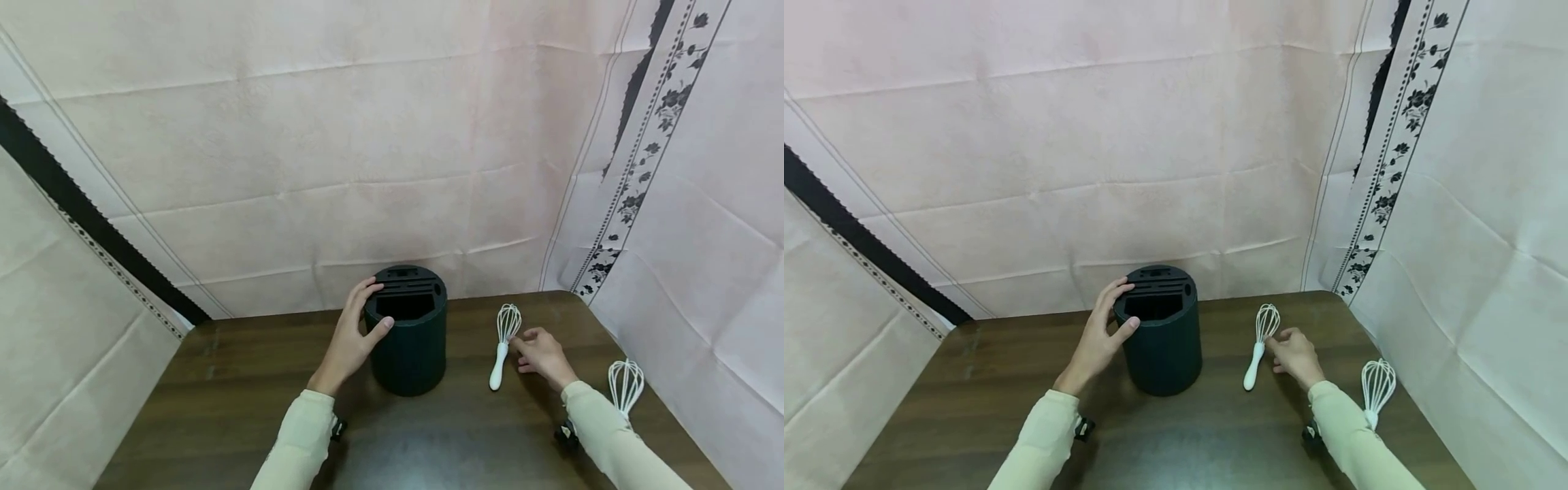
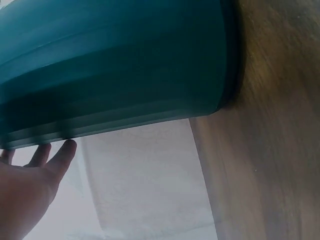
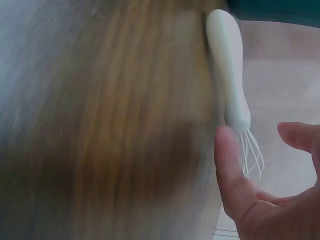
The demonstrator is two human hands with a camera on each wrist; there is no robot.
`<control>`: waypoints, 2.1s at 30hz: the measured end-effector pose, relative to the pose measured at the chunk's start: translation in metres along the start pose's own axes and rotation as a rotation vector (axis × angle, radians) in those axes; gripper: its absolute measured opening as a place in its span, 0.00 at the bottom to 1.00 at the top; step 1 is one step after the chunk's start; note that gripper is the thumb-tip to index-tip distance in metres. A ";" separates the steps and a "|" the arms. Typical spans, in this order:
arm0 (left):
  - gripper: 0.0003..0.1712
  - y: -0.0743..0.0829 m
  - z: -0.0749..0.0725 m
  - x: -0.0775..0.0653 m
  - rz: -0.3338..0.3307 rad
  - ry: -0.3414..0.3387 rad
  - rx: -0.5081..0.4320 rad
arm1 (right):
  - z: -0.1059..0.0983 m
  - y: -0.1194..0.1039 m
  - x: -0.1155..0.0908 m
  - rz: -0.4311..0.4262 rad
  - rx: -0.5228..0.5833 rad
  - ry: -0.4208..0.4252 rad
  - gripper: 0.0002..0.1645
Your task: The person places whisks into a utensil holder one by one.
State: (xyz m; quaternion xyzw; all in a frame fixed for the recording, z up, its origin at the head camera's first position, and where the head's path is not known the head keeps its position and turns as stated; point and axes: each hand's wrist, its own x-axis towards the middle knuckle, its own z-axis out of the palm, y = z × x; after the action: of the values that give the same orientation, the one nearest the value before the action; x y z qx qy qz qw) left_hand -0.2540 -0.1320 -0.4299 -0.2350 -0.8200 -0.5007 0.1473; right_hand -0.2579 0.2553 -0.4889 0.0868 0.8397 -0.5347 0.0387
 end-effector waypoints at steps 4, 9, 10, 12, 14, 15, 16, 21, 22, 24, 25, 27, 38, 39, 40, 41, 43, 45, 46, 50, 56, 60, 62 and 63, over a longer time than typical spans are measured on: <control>0.39 -0.003 0.000 0.000 0.004 0.014 -0.013 | 0.011 0.001 0.005 0.029 -0.025 -0.005 0.42; 0.41 -0.008 0.001 -0.002 -0.004 0.039 -0.032 | 0.016 0.002 0.014 0.033 -0.108 -0.002 0.45; 0.41 -0.008 0.001 -0.002 -0.004 0.040 -0.035 | 0.017 0.002 0.016 0.033 -0.120 0.001 0.43; 0.41 -0.009 0.001 -0.002 -0.002 0.042 -0.038 | 0.018 0.002 0.018 0.033 -0.134 0.006 0.37; 0.41 -0.009 0.002 -0.002 0.002 0.043 -0.044 | 0.018 0.000 0.019 0.038 -0.136 0.010 0.28; 0.41 -0.009 0.002 -0.002 0.003 0.043 -0.046 | 0.019 0.000 0.019 0.046 -0.133 0.007 0.25; 0.41 -0.009 0.002 -0.001 0.005 0.043 -0.045 | 0.019 0.000 0.019 0.055 -0.127 0.002 0.23; 0.40 -0.008 0.002 0.000 0.005 0.046 -0.039 | 0.023 -0.001 0.017 0.097 -0.071 -0.030 0.17; 0.40 -0.008 0.002 0.000 0.005 0.047 -0.036 | 0.023 -0.002 0.016 0.100 -0.054 -0.028 0.16; 0.40 -0.008 0.002 0.001 0.003 0.046 -0.035 | 0.024 -0.004 0.015 0.097 -0.031 -0.016 0.15; 0.40 -0.008 0.002 0.000 0.001 0.045 -0.035 | 0.024 -0.005 0.013 0.094 -0.017 -0.008 0.14; 0.40 -0.007 0.001 0.000 -0.003 0.043 -0.037 | 0.024 -0.007 0.011 0.079 0.010 0.008 0.15; 0.41 -0.007 0.000 0.002 0.007 0.038 -0.072 | 0.028 -0.016 0.006 -0.155 0.096 0.135 0.22; 0.41 -0.007 0.000 0.002 0.010 0.037 -0.071 | 0.028 -0.017 0.006 -0.172 0.092 0.151 0.22; 0.41 -0.008 0.000 0.002 0.010 0.036 -0.072 | 0.028 -0.017 0.007 -0.187 0.084 0.164 0.22; 0.41 -0.008 0.001 0.002 0.006 0.036 -0.071 | 0.028 -0.017 0.007 -0.198 0.083 0.175 0.22; 0.41 -0.008 0.001 0.001 0.001 0.036 -0.069 | 0.029 -0.018 0.007 -0.217 0.069 0.194 0.21; 0.40 -0.009 0.000 0.000 -0.006 0.039 -0.068 | 0.030 -0.018 0.006 -0.239 0.065 0.208 0.20; 0.40 -0.009 0.000 0.000 -0.009 0.041 -0.070 | 0.030 -0.018 0.006 -0.252 0.067 0.213 0.20; 0.40 -0.008 -0.001 -0.002 -0.018 0.035 -0.064 | 0.035 -0.016 0.004 -0.305 0.065 0.231 0.20; 0.39 -0.007 -0.001 -0.003 0.006 0.011 -0.035 | 0.044 -0.016 -0.001 -0.399 -0.012 0.316 0.20; 0.37 -0.008 0.000 -0.001 0.053 0.010 -0.064 | 0.044 -0.023 -0.005 -0.461 -0.030 0.370 0.18; 0.37 -0.007 0.001 0.001 0.077 0.004 -0.087 | 0.042 -0.030 -0.008 -0.491 -0.034 0.378 0.17; 0.37 -0.007 0.001 0.002 0.087 0.001 -0.099 | 0.041 -0.033 -0.009 -0.506 -0.035 0.377 0.16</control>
State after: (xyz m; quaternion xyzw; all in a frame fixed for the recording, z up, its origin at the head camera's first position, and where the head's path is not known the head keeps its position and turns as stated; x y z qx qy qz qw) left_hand -0.2594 -0.1336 -0.4348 -0.2770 -0.7832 -0.5338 0.1575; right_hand -0.2563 0.2039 -0.4752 -0.0281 0.8360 -0.4874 -0.2506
